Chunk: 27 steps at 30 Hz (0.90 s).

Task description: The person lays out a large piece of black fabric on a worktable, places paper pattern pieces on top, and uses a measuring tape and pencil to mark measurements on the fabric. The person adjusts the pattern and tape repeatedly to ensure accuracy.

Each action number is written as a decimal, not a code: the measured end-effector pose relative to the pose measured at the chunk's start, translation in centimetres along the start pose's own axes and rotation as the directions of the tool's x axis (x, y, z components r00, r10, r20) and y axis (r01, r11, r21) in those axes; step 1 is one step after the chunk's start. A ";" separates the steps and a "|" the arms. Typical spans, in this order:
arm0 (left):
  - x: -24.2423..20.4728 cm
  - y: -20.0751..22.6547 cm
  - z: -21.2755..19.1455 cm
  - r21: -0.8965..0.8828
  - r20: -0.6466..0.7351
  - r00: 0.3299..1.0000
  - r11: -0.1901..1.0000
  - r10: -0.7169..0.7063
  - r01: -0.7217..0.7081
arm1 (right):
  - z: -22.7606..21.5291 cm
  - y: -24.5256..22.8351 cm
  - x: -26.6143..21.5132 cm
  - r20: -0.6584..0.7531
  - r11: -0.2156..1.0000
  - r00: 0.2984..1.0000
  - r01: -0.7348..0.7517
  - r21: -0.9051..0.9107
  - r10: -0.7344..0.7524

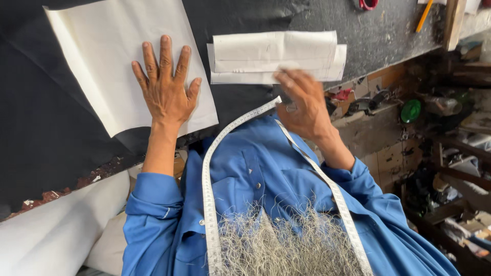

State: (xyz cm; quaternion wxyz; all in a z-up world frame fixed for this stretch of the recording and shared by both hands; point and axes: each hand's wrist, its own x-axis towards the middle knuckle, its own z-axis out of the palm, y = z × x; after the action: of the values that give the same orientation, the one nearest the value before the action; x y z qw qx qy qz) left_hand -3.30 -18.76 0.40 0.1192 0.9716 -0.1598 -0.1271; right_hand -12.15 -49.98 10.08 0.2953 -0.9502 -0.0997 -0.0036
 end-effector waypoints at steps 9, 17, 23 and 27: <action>-0.1 1.2 -0.7 0.008 -0.040 0.999 1.000 -0.030 0.030 | 2.2 -2.7 -2.6 0.186 0.945 0.973 -0.181 0.273 0.133; 0.1 1.3 -0.9 -0.049 -0.021 0.999 0.998 -0.034 0.033 | -5.9 -2.2 -8.2 0.586 0.576 0.709 -0.308 0.757 -0.392; 0.1 0.9 -0.7 -0.061 -0.043 0.999 0.998 -0.018 0.016 | -7.7 -2.9 -10.3 0.853 0.615 0.448 -0.602 0.510 -0.268; 0.0 1.2 -0.9 -0.032 -0.083 0.996 0.999 0.011 -0.014 | -7.5 -2.2 -12.0 0.843 0.634 0.439 -0.564 0.528 -0.312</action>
State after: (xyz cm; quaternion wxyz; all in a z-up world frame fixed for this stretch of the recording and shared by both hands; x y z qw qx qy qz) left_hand -3.35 -19.67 1.60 0.1423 0.9730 -0.1587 -0.0886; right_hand -23.91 -54.71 16.74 0.5641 -0.5874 -0.1480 0.5611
